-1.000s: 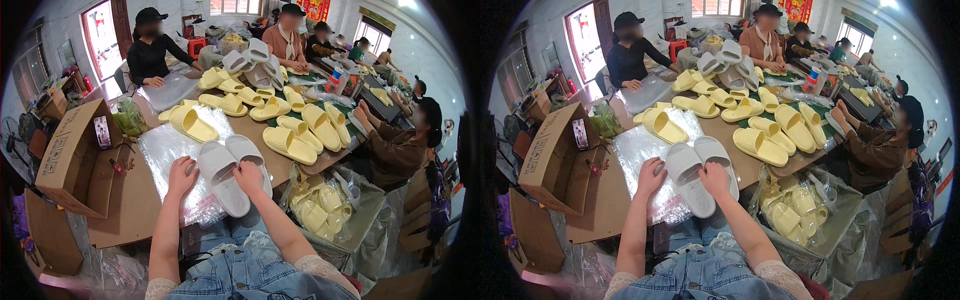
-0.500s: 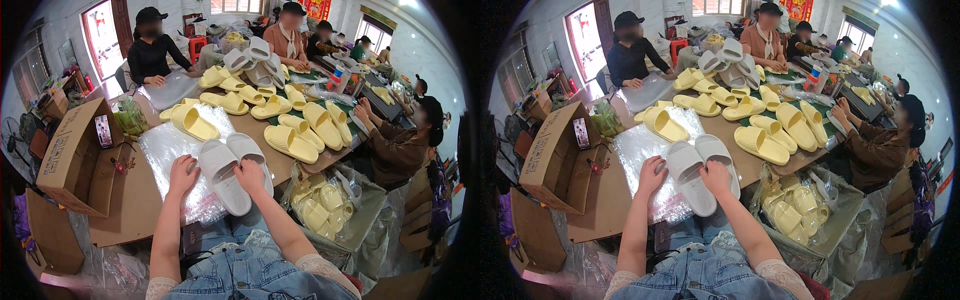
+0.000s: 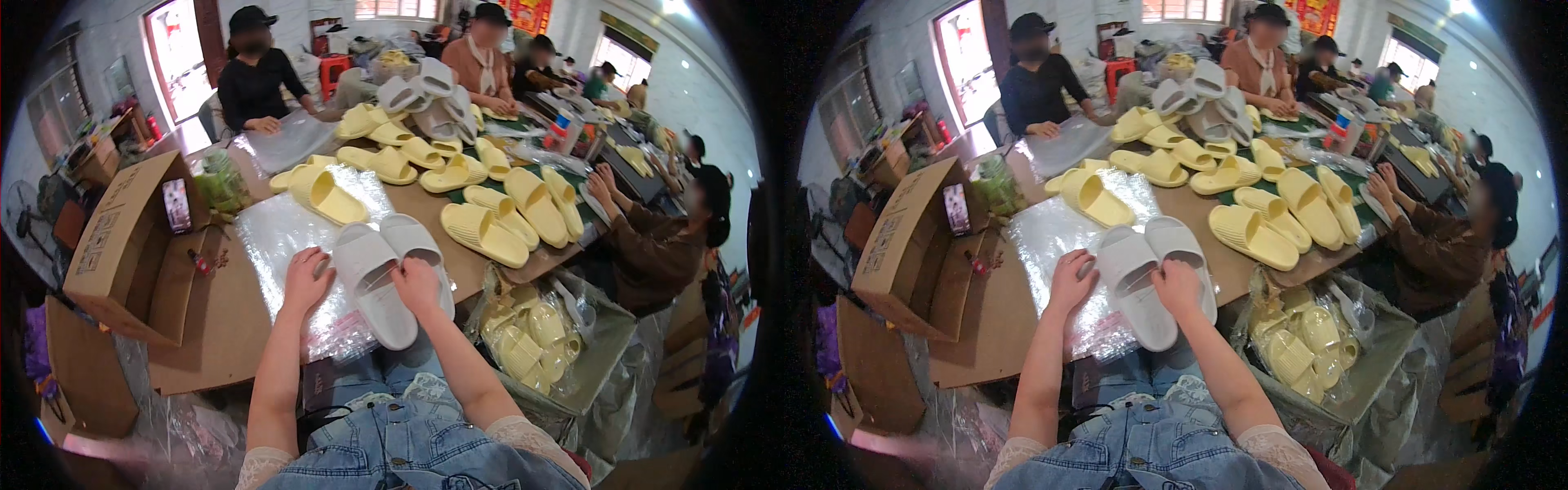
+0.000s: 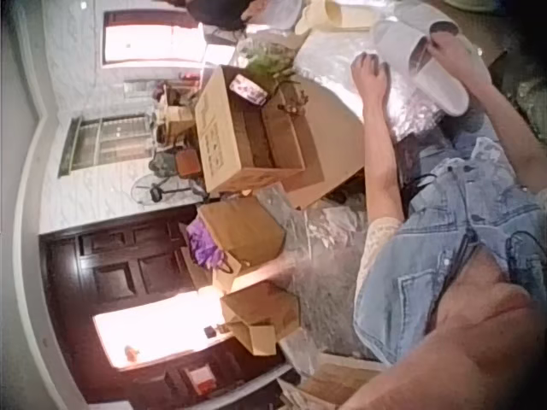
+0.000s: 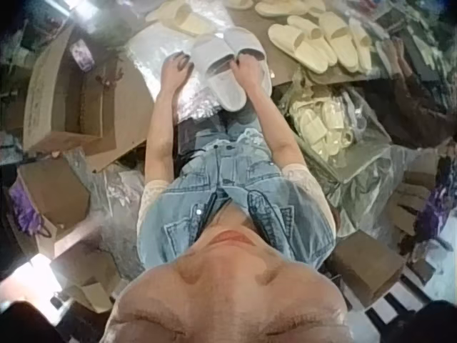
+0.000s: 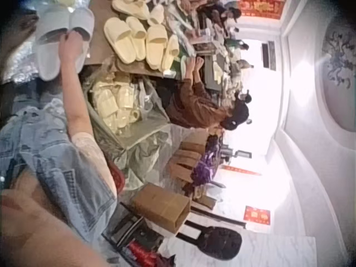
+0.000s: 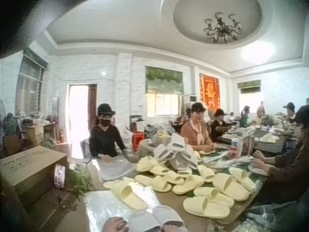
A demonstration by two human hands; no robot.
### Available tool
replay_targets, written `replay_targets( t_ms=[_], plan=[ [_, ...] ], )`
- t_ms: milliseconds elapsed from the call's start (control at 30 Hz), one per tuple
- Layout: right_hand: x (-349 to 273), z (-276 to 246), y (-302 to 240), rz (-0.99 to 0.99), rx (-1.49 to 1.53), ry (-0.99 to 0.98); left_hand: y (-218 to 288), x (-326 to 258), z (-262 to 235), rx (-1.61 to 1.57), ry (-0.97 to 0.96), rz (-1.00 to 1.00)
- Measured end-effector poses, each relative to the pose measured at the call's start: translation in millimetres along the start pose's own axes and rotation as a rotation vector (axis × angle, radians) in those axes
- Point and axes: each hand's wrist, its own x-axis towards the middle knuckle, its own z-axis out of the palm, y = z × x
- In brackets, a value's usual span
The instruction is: The person wraps pairs of yellow and white plastic slippers in clear plastic bags. They pick up a pair, place it into a bag, and then set the packaged item aside. The process is repeated continuously with different pairs of slippers.
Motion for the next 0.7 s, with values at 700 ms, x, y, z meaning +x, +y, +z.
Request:
replay_targets(
  t_ms=[700],
  plan=[
    [-22,-13,4,-0.03,0.033,0.058,-13,-3,-1,0.04,0.009,-0.004]
  ],
)
